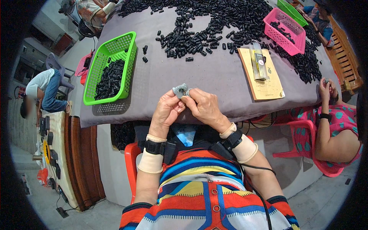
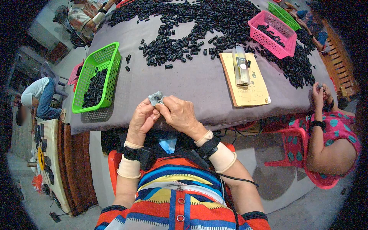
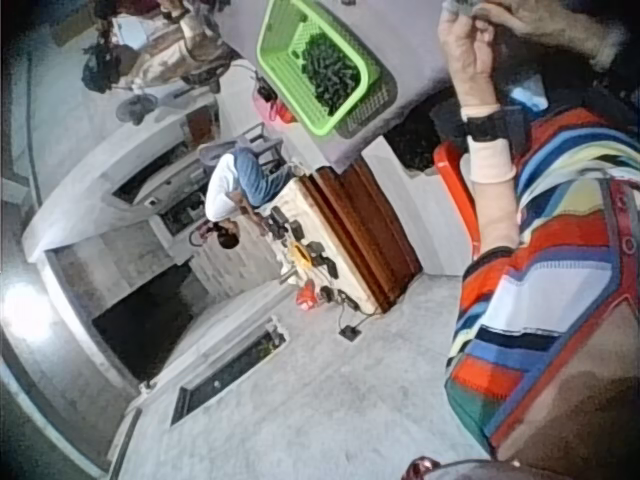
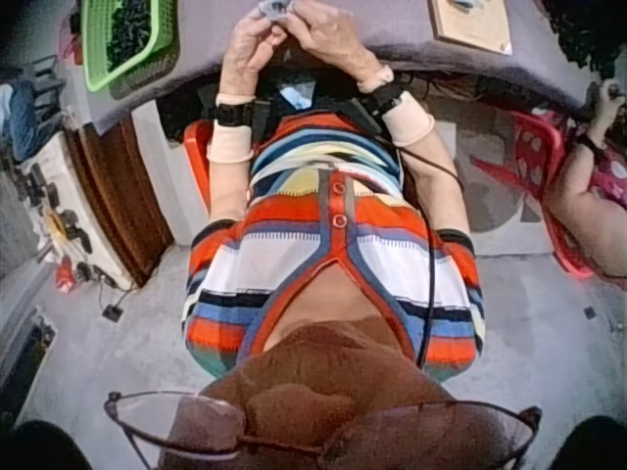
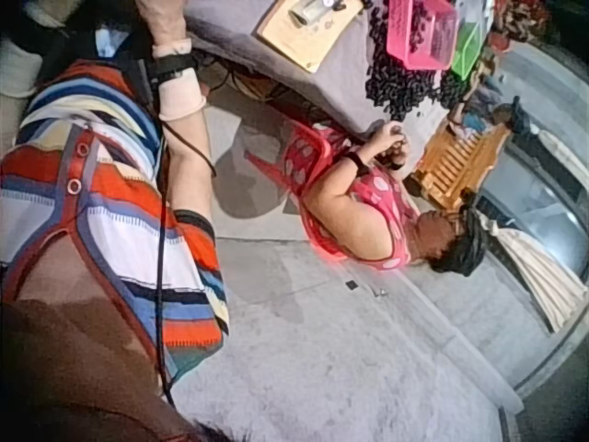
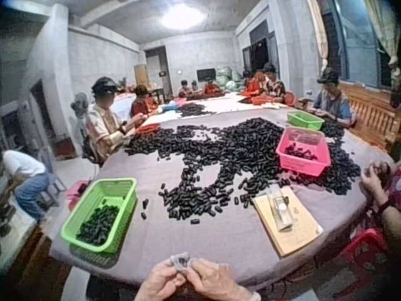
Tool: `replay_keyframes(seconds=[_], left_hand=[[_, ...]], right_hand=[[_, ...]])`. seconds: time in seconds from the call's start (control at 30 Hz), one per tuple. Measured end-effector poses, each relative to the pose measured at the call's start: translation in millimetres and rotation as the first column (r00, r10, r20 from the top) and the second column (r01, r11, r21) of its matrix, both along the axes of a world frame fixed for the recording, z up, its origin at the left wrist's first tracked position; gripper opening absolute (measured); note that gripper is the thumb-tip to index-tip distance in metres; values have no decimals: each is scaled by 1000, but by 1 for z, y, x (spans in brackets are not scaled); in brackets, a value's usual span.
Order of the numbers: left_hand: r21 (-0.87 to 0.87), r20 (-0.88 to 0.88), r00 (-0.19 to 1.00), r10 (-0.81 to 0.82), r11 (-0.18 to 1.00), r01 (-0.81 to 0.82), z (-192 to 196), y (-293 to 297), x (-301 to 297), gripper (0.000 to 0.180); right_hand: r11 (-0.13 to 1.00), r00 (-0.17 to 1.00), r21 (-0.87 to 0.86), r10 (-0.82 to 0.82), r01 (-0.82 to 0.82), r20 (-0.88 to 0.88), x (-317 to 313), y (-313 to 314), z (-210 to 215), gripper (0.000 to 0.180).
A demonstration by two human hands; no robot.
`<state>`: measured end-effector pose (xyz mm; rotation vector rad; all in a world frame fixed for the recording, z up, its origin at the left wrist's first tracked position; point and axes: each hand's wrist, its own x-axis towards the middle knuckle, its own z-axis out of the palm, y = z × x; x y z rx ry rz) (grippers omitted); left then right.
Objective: Assembling and trimming small black plastic components by hand in a workshop.
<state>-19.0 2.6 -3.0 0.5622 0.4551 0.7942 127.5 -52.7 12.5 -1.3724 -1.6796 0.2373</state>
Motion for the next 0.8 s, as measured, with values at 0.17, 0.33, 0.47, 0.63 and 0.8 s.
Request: replay_keyframes(seconds=[0.17, 0.33, 0.47, 0.63, 0.8], left_hand=[[5, 22, 999, -26, 1000, 26, 2, 0, -1, 22], [12, 73, 996, -51, 999, 51, 1, 1, -2, 24], [8, 60, 997, -46, 999, 46, 2, 0, -2, 24], [-2, 41, 999, -33, 999, 33, 1, 0, -2, 23], [2, 23, 1000, -18, 1000, 18, 0, -1, -2, 21]], right_hand=[[1000, 1000, 22, -1, 1, -17, 0, 0, 2, 22], [999, 999, 4, 33, -33, -20, 3, -1, 2, 23], [999, 999, 14, 32, -31, -27, 3, 0, 1, 23], [999, 999, 7, 34, -34, -24, 3, -1, 2, 22], [1000, 1000, 2, 26, -26, -6, 2, -1, 2, 21]])
